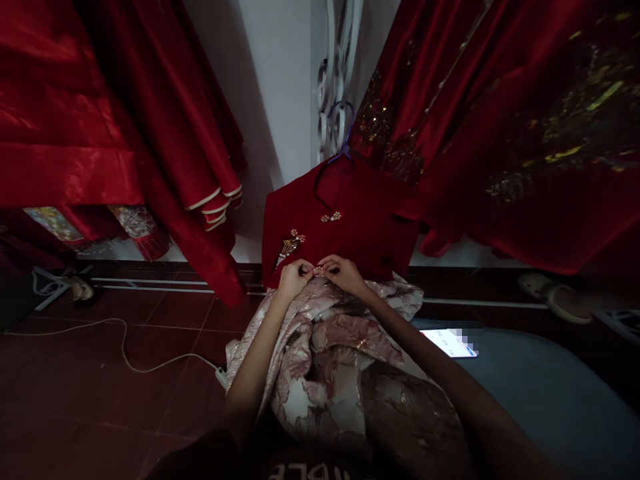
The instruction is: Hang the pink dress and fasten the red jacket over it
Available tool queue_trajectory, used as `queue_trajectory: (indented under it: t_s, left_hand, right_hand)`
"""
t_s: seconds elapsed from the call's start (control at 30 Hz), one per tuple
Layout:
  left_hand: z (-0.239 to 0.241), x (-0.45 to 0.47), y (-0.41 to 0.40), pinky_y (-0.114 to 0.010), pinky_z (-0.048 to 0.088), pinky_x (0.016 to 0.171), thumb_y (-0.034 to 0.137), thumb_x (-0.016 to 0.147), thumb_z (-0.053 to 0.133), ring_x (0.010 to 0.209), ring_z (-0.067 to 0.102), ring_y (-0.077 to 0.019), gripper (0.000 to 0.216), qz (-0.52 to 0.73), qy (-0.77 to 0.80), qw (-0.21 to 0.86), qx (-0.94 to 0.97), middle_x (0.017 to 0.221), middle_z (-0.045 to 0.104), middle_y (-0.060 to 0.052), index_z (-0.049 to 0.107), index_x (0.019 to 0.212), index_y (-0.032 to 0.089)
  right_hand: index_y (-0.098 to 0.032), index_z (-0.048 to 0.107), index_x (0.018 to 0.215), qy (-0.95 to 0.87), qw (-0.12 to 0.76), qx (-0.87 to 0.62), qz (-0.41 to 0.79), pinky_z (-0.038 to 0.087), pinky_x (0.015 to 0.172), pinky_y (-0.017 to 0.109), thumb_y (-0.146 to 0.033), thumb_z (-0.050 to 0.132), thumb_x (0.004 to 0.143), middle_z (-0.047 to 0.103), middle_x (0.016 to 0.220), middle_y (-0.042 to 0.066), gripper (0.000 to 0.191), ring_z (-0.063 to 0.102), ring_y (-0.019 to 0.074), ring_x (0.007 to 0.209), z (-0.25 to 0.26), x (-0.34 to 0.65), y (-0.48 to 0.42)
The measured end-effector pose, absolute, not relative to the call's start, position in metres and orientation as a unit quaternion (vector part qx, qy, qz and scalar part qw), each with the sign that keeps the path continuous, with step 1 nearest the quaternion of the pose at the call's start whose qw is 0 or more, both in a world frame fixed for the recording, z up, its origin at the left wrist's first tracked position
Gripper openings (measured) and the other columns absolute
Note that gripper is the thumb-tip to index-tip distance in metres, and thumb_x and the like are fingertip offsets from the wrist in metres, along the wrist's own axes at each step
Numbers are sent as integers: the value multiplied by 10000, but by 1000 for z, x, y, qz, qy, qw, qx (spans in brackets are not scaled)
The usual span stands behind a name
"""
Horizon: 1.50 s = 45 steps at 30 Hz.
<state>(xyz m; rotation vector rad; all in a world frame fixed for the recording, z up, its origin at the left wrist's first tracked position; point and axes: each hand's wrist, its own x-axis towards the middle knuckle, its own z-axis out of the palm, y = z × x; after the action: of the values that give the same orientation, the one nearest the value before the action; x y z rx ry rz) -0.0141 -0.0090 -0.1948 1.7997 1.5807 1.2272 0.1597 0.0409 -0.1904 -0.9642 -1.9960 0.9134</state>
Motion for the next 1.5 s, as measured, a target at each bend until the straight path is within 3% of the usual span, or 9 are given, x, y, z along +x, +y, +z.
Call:
queue_trajectory:
  t_s: [0.4,0.57,0.63,0.77,0.97,1.2,1.5]
  left_hand:
    - [-199,-14,-8,-229,499,690,272,697,699,704,636,-108,141,460,574,268,622,772,690,-24,650,777,167]
    - [-200,-13,0,-214,507,651,316,645,752,641,610,-86,292,518,535,343,572,705,652,-9,624,844,146]
    - [-193,-14,9,-224,525,634,371,695,714,589,595,-73,321,562,527,395,500,684,635,1,608,898,144]
    - [-173,-20,28,-288,563,758,327,808,616,661,631,-73,221,645,479,479,353,810,672,-36,618,932,144]
    - [-170,-24,42,-330,512,933,195,790,639,857,662,-102,103,656,398,568,296,968,700,-67,661,876,143]
    - [-173,-14,45,-335,525,905,225,776,653,941,662,-138,158,664,446,515,307,1033,700,-82,671,909,141]
    - [-165,-3,35,-260,557,698,353,691,713,706,646,-111,264,682,506,429,308,794,706,-61,647,787,117]
  right_hand:
    - [-173,638,879,-776,350,-377,364,523,726,245,-263,655,712,696,852,40,190,655,125,761,-189,158,38]
    - [-164,629,899,-771,334,-389,378,517,700,252,-276,656,712,682,830,45,219,637,130,748,-179,162,39]
    - [-156,628,909,-770,318,-383,398,506,657,238,-284,665,703,666,790,39,245,616,122,710,-170,167,41]
    - [-141,630,916,-777,266,-338,460,469,601,207,-288,667,702,632,744,26,262,581,106,671,-153,178,44]
    - [-136,623,920,-778,243,-325,480,454,610,209,-297,660,713,624,773,31,265,572,107,694,-145,185,43]
    - [-146,623,912,-781,232,-319,485,453,616,215,-299,664,707,610,765,21,258,562,104,688,-147,183,44]
    - [-151,616,895,-791,216,-317,477,458,658,234,-282,637,720,626,766,23,219,568,108,699,-142,188,43]
